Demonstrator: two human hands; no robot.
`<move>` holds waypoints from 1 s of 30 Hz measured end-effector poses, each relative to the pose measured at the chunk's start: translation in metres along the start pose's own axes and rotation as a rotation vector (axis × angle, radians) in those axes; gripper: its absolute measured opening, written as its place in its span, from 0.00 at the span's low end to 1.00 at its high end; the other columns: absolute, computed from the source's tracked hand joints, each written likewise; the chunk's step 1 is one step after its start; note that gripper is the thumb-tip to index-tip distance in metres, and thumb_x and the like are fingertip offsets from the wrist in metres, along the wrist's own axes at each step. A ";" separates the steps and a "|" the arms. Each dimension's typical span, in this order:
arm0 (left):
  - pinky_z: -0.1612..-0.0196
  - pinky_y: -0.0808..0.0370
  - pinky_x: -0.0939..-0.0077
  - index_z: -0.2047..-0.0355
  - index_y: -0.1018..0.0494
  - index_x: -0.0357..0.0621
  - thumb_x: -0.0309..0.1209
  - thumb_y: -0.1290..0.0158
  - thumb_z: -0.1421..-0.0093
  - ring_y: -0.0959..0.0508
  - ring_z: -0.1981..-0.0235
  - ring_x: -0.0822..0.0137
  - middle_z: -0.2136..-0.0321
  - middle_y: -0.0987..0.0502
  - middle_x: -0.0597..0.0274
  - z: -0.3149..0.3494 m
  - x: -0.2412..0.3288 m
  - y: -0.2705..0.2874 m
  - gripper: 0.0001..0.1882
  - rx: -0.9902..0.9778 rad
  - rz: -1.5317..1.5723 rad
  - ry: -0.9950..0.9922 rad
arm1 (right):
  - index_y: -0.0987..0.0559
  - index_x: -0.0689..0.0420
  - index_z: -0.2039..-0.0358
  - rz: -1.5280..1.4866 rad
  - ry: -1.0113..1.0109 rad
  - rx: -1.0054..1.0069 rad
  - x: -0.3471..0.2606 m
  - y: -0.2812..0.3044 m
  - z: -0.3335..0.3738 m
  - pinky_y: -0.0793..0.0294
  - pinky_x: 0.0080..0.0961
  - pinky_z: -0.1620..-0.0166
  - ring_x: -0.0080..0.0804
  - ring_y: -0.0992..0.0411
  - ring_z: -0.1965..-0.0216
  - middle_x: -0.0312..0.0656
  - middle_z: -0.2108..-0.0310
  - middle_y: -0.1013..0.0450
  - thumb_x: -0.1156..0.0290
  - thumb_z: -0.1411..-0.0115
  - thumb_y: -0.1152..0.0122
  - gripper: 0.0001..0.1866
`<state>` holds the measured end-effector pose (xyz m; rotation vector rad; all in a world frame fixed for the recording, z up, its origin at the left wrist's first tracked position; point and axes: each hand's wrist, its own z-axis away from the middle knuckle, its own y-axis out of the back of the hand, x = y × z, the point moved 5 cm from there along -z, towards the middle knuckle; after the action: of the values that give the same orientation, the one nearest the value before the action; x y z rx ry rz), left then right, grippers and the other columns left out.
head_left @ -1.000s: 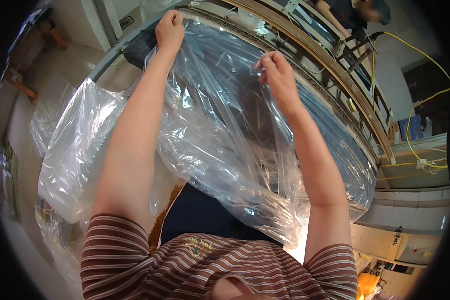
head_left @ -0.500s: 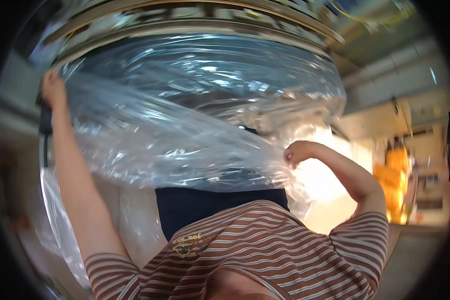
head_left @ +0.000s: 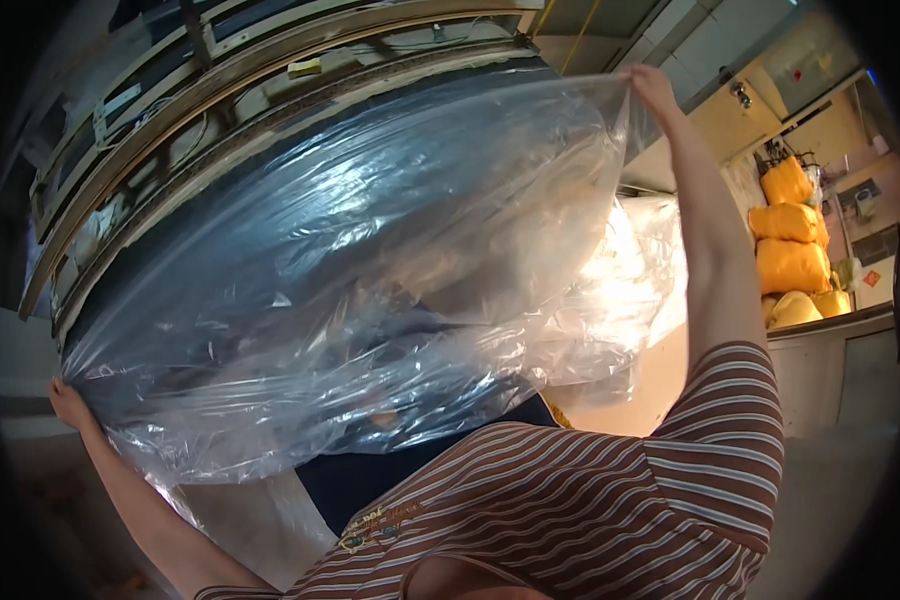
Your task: The person wraps a large, dark-colored mattress with a clear plastic sheet. They repeatedly pull the plastic over the mattress, tucking it underneath and smoothing it out to ensure full coverage. The process involves continuous adjustment of the plastic sheet to fit the mattress shape.
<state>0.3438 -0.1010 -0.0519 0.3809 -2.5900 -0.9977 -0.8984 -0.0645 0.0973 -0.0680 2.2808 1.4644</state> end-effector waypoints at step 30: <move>0.55 0.32 0.73 0.49 0.33 0.42 0.45 0.51 0.38 0.30 0.56 0.68 0.55 0.29 0.63 0.046 -0.100 0.228 0.23 -0.109 0.616 0.531 | 0.23 0.54 0.69 -0.265 0.522 0.083 -0.197 -0.150 0.061 0.31 0.33 0.62 0.36 0.30 0.68 0.40 0.75 0.29 0.66 0.46 0.41 0.07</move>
<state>0.3874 0.1265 0.0512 -0.1651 -1.9645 -0.6885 -0.6603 -0.1135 0.0219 -0.7793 2.5968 1.3206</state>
